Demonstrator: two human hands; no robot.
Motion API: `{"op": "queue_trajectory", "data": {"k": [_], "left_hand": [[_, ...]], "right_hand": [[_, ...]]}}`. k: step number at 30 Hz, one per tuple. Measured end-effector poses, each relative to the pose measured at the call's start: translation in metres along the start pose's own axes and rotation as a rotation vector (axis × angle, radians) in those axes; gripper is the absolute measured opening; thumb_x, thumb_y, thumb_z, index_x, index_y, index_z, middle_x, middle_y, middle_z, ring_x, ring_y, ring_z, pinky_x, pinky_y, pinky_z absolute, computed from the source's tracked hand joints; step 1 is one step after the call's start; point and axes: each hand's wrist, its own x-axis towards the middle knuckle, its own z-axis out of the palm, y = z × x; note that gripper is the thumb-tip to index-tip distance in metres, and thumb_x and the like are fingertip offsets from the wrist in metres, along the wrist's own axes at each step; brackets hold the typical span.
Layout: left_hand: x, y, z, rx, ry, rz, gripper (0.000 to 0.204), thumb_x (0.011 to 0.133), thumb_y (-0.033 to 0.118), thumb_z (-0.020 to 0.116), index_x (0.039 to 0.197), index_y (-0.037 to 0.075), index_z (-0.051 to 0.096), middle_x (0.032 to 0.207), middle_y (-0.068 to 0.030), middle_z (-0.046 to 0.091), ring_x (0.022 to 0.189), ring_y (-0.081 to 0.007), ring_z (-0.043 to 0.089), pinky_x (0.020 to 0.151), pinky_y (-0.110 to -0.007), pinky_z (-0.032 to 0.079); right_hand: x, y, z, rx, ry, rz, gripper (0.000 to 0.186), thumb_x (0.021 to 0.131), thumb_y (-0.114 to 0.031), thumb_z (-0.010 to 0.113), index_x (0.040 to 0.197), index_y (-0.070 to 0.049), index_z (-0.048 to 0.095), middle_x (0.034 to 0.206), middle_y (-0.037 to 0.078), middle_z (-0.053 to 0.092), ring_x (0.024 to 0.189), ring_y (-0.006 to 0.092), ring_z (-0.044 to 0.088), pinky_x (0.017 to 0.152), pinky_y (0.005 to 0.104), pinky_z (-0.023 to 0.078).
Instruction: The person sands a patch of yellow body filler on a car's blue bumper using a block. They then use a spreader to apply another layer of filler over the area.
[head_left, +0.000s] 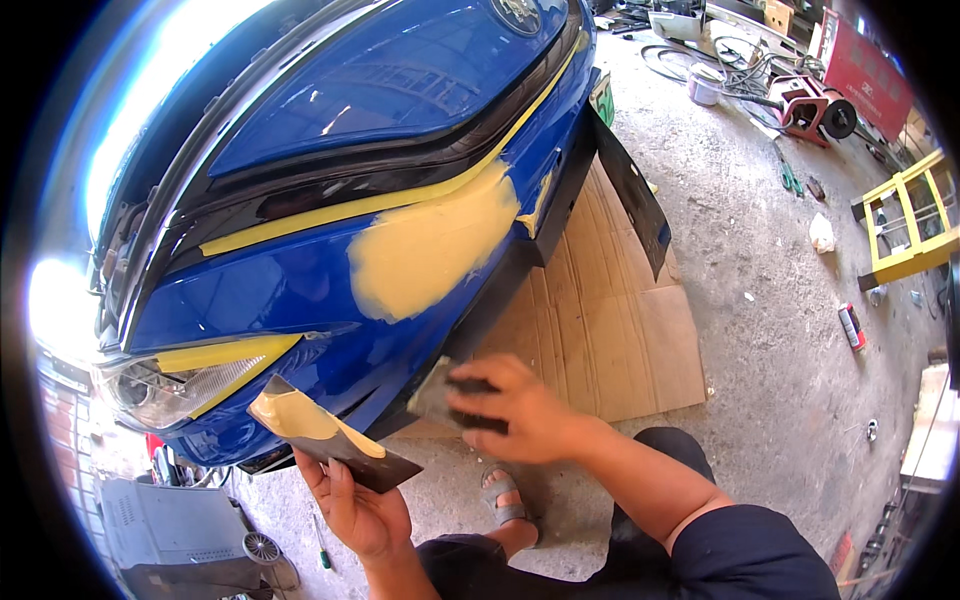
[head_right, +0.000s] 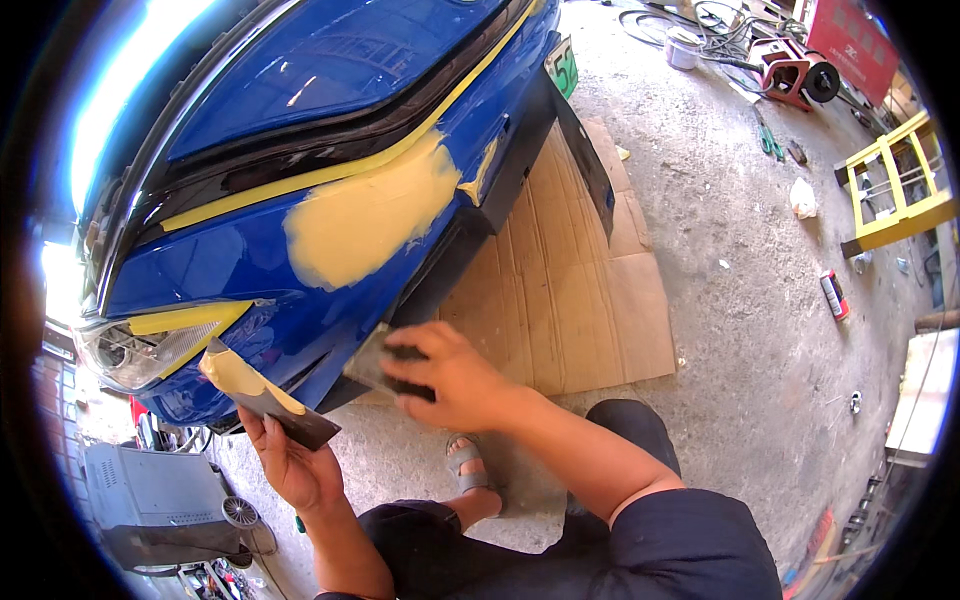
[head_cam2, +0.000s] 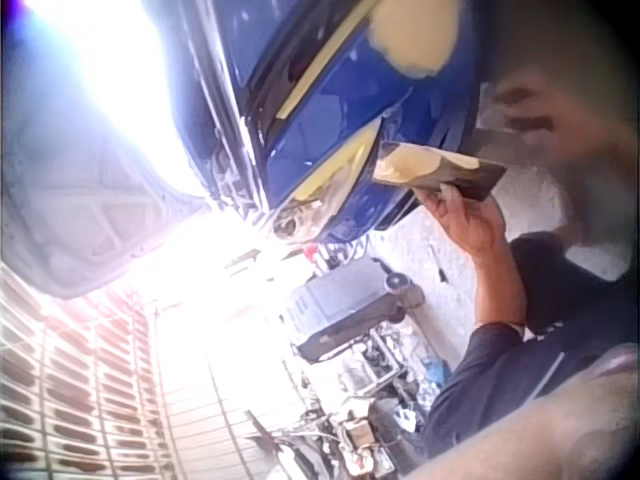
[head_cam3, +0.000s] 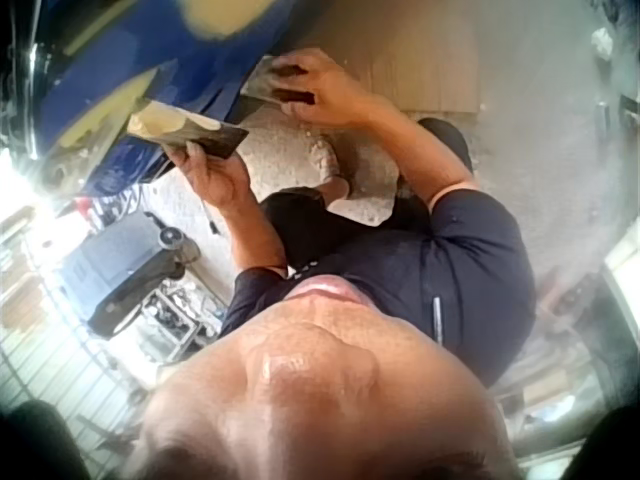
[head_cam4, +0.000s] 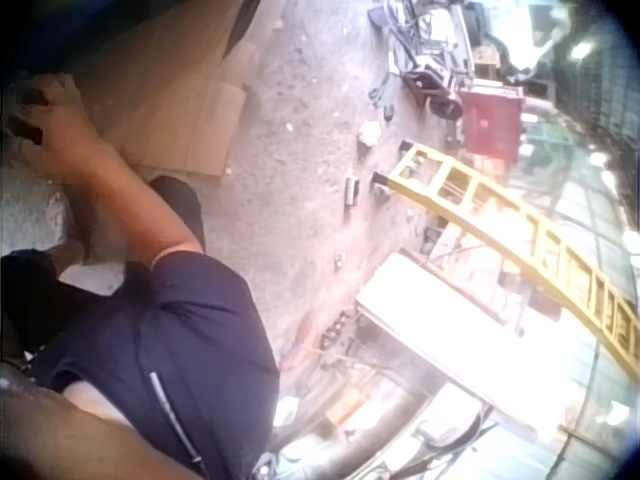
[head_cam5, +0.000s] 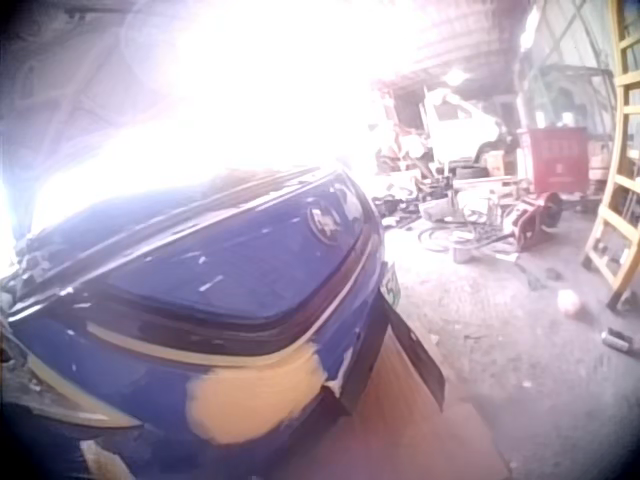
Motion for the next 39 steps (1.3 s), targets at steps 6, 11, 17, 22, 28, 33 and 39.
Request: {"op": "queue_trajectory", "data": {"k": [6, 11, 17, 22, 28, 33, 39], "left_hand": [[0.002, -0.009, -0.001, 0.054, 0.05, -0.044, 0.048, 0.091, 0.0, 0.048, 0.137, 0.004, 0.037, 0.133, -0.0111, 0.049, 0.123, -0.0242, 0.047, 0.107, -0.041, 0.035], [0.003, -0.01, -0.001, 0.052, 0.053, -0.041, 0.047, 0.092, 0.001, 0.046, 0.138, 0.005, 0.037, 0.134, -0.0106, 0.049, 0.123, -0.0239, 0.047, 0.106, -0.042, 0.036], [0.003, -0.01, -0.004, 0.081, 0.036, -0.014, 0.047, 0.093, 0.003, 0.043, 0.139, 0.007, 0.034, 0.135, -0.0108, 0.047, 0.123, -0.0239, 0.048, 0.106, -0.042, 0.036], [0.001, -0.004, -0.005, 0.047, 0.092, -0.005, 0.048, 0.091, 0.0, 0.046, 0.138, 0.003, 0.035, 0.134, -0.0124, 0.049, 0.121, -0.0247, 0.049, 0.105, -0.041, 0.038], [-0.001, 0.001, -0.015, 0.053, 0.101, 0.024, 0.049, 0.091, 0.0, 0.045, 0.139, 0.004, 0.033, 0.135, -0.0127, 0.047, 0.122, -0.0253, 0.049, 0.105, -0.042, 0.038], [-0.001, -0.001, -0.012, 0.032, 0.031, 0.021, 0.044, 0.096, 0.005, 0.042, 0.139, 0.007, 0.034, 0.135, -0.011, 0.047, 0.121, -0.0243, 0.049, 0.103, -0.04, 0.039], [-0.001, 0.0, -0.016, 0.021, 0.043, 0.012, 0.047, 0.091, 0.0, 0.045, 0.138, 0.004, 0.035, 0.134, -0.0125, 0.049, 0.121, -0.0253, 0.049, 0.104, -0.042, 0.039]], "right_hand": [[0.04, 0.001, -0.038, -0.211, 0.423, 0.313, 0.047, 0.08, -0.024, 0.066, 0.12, -0.001, 0.056, 0.126, 0.019, 0.049, 0.115, 0.0397, 0.043, 0.098, 0.0454, 0.037], [0.068, -0.001, -0.036, -0.222, 0.562, 0.366, 0.054, 0.084, -0.027, 0.062, 0.128, 0.0, 0.049, 0.13, 0.021, 0.043, 0.117, 0.0407, 0.038, 0.098, 0.0464, 0.037], [0.091, -0.006, -0.008, -0.281, 0.593, 0.347, 0.055, 0.085, -0.03, 0.06, 0.13, 0.0, 0.049, 0.132, 0.025, 0.039, 0.116, 0.0436, 0.036, 0.097, 0.0479, 0.036], [0.106, -0.017, 0.012, -0.346, 0.65, 0.299, 0.051, 0.084, -0.027, 0.061, 0.126, 0.0, 0.052, 0.13, 0.027, 0.039, 0.111, 0.0458, 0.038, 0.095, 0.0499, 0.037], [0.11, -0.047, 0.038, -0.376, 0.579, 0.223, 0.051, 0.081, -0.025, 0.064, 0.125, 0.0, 0.052, 0.129, 0.023, 0.04, 0.107, 0.043, 0.04, 0.091, 0.0483, 0.039], [0.093, -0.058, 0.05, -0.335, 0.424, 0.172, 0.053, 0.08, -0.024, 0.065, 0.127, -0.004, 0.052, 0.129, 0.024, 0.039, 0.109, 0.0429, 0.039, 0.094, 0.0492, 0.037], [0.066, -0.038, 0.024, -0.31, 0.46, 0.2, 0.051, 0.082, -0.024, 0.062, 0.128, -0.003, 0.051, 0.13, 0.025, 0.041, 0.114, 0.044, 0.038, 0.096, 0.0508, 0.035]]}}
